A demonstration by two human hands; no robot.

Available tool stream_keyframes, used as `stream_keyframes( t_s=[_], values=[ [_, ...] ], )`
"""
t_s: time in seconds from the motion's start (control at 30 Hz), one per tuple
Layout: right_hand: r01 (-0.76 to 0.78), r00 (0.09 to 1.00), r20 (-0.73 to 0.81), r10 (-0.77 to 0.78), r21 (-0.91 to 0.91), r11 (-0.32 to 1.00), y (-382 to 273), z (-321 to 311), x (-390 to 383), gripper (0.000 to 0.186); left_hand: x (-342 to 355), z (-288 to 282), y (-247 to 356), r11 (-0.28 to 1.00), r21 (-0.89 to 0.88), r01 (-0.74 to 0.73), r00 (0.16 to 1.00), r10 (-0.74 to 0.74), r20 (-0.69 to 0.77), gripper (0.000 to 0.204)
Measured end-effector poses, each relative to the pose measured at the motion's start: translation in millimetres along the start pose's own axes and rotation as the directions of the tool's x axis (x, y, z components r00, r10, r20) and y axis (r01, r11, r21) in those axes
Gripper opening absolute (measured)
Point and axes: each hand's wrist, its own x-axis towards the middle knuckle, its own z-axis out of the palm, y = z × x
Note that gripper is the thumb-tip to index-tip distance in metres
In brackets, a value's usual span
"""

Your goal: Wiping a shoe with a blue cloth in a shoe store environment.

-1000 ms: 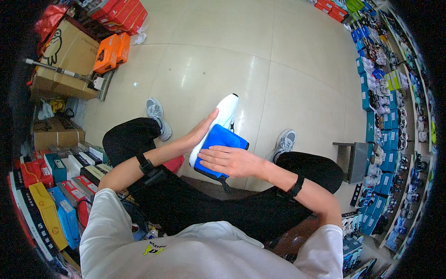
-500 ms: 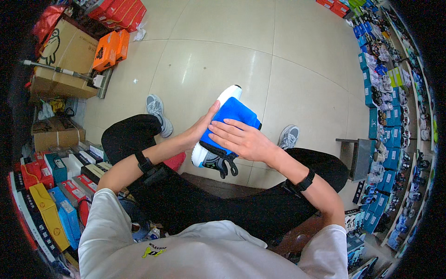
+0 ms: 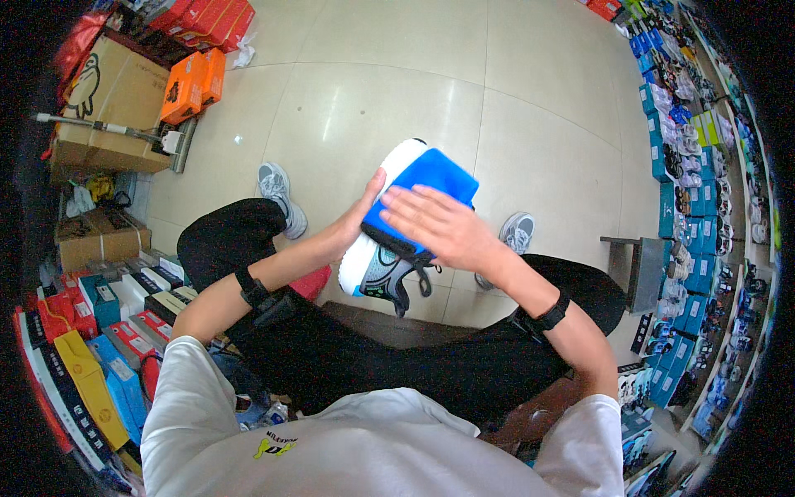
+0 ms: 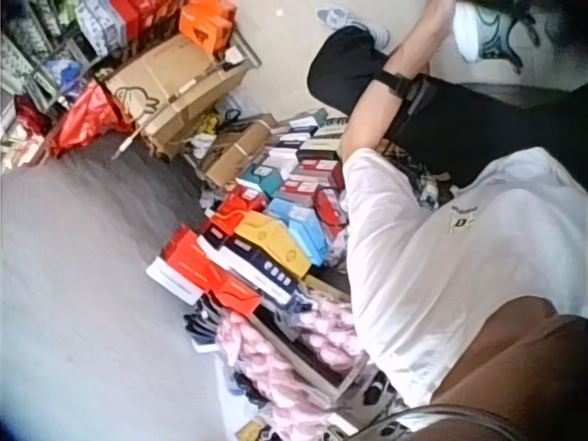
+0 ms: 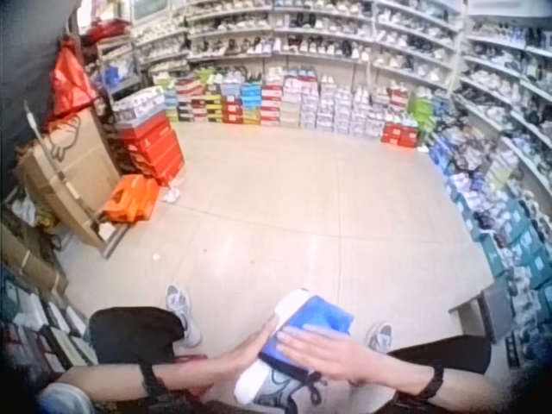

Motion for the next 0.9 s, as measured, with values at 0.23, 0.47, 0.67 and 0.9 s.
stream_keyframes(
  t_s=[0.23, 0.47, 0.67, 0.9],
  values=[
    [0.224, 0.973, 0.069, -0.22, -0.07, 0.972, -8.5, 9.7, -0.9, 0.051, 4.4, -3.5, 1.5, 0.986, 0.149, -0.078, 0.996, 0.084, -0.036, 0.107],
    [0.002, 1.0, 0.013, -0.001, -0.034, 0.999, -7.5, 1.3, 3.1, 0.055, 9.3, -8.9, -2.4, 0.995, 0.067, -0.073, 0.996, 0.076, -0.04, 0.107],
    [0.201, 0.977, 0.08, -0.199, -0.023, 0.979, -15.7, 8.7, -0.3, 0.051, 22.8, -18.8, -12.2, 0.991, 0.124, -0.051, 0.996, 0.059, -0.064, 0.1],
    [0.069, 0.998, 0.005, -0.069, -0.05, 0.996, -5.5, 17.3, -0.9, 0.053, 1.4, -8.9, 2.7, 0.998, 0.061, -0.011, 0.998, 0.015, -0.065, 0.099]
  ],
)
